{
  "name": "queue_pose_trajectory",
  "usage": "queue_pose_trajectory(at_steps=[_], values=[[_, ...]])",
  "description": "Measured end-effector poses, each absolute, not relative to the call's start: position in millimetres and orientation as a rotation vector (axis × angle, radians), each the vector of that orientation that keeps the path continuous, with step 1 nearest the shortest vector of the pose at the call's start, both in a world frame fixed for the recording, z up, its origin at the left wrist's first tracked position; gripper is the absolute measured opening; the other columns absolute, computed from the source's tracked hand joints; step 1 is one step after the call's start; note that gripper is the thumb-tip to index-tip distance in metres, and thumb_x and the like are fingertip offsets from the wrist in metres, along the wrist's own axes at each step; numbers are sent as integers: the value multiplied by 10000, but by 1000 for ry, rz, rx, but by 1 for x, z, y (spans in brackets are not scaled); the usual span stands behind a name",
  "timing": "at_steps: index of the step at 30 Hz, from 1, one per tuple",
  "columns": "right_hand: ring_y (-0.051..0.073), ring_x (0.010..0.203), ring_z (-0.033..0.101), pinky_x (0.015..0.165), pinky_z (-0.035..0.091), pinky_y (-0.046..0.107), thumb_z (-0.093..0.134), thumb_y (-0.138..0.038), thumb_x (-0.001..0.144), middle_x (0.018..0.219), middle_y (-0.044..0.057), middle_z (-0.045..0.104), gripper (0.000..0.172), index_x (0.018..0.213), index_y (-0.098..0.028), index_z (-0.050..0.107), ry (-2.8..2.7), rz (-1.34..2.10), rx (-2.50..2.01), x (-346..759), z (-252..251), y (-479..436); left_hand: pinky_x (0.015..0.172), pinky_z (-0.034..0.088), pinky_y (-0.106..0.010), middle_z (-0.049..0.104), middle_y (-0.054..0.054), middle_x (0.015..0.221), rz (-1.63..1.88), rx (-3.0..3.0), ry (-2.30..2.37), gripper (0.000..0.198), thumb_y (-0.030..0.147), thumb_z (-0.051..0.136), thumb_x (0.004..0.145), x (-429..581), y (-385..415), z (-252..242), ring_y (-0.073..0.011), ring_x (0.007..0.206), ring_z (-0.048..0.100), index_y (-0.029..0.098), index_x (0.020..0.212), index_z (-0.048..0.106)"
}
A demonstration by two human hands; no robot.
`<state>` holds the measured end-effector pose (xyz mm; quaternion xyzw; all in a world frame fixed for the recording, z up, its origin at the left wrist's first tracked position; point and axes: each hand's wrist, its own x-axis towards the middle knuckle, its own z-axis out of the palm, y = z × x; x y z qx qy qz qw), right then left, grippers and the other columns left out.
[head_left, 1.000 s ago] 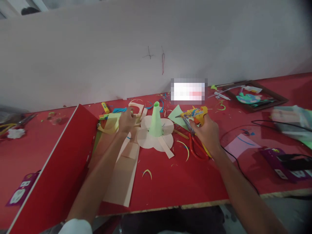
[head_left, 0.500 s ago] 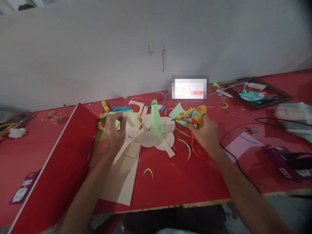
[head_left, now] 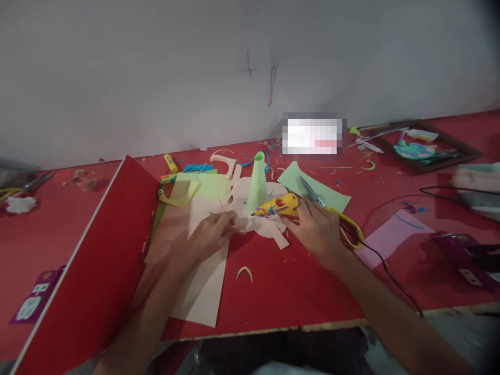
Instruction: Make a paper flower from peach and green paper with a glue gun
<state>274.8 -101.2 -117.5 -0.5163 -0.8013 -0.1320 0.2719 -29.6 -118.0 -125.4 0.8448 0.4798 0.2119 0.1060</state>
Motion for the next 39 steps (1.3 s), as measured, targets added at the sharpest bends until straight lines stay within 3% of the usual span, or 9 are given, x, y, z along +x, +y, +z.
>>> queue_pose_trajectory(at_steps=[3,8,12,17,24,31,34,37,39], values=[[263,767,716,647,458,343,596,-427,989,872,121,756,269,1024,-167,654,-2131,-375,-1426,274,-120,-99,820,585,-391,732,-78,1082,651,2601,1263,227,358,588,1010,-29,-119,-119,-250,958,718,221,1190,606],[270,735,701,633,453,343,610,-490,937,820,101,729,307,988,-188,628,-1886,-277,-1573,283,-125,-85,763,581,-340,679,-96,1225,1074,2137,1448,391,354,609,989,-8,-94,-98,-176,874,672,231,1354,544],[253,634,633,602,432,347,642,-572,861,665,45,633,353,819,-233,548,-1672,-206,-1646,295,-125,-74,1055,526,-425,596,-113,1473,1005,2020,1165,612,357,757,865,19,-53,-89,-263,1285,618,264,1422,523],[218,561,568,591,413,341,660,-599,820,591,-10,568,386,775,-258,486,-1520,-80,-1649,310,-118,-67,994,564,-410,723,-81,1234,1086,1917,1162,392,302,724,872,43,-34,-79,-226,1082,711,218,1243,631],[164,528,476,585,375,317,715,-559,777,575,-47,507,393,780,-252,468,-1388,-23,-1602,318,-102,-67,820,566,-380,670,-70,1070,1434,1804,1443,361,327,772,834,63,-48,-73,-223,973,674,223,1111,565],[232,614,588,606,400,340,649,-549,848,652,24,607,332,811,-251,510,-1626,-46,-1607,313,-114,-70,880,542,-478,614,-102,1153,1362,1860,1604,493,424,800,828,69,-58,-105,-273,1035,620,257,1195,518],[260,703,664,612,415,331,626,-502,878,759,76,694,292,906,-214,590,-1804,-95,-1575,306,-123,-72,835,550,-408,622,-100,1148,1344,1877,1579,361,395,588,980,40,-65,-102,-224,991,631,226,1288,503],[271,781,707,628,424,325,617,-448,909,874,112,753,274,993,-188,632,-1967,-139,-1564,297,-129,-75,761,544,-352,675,-60,973,1224,1904,1570,199,335,524,994,-6,-73,-93,-186,837,645,197,1092,629],[268,798,714,635,423,323,614,-416,932,906,121,766,245,1006,-185,643,-2069,-153,-1558,290,-130,-78,789,549,-336,690,-70,1011,927,2061,1518,220,269,480,983,-35,-78,-88,-185,885,660,193,1038,679]])
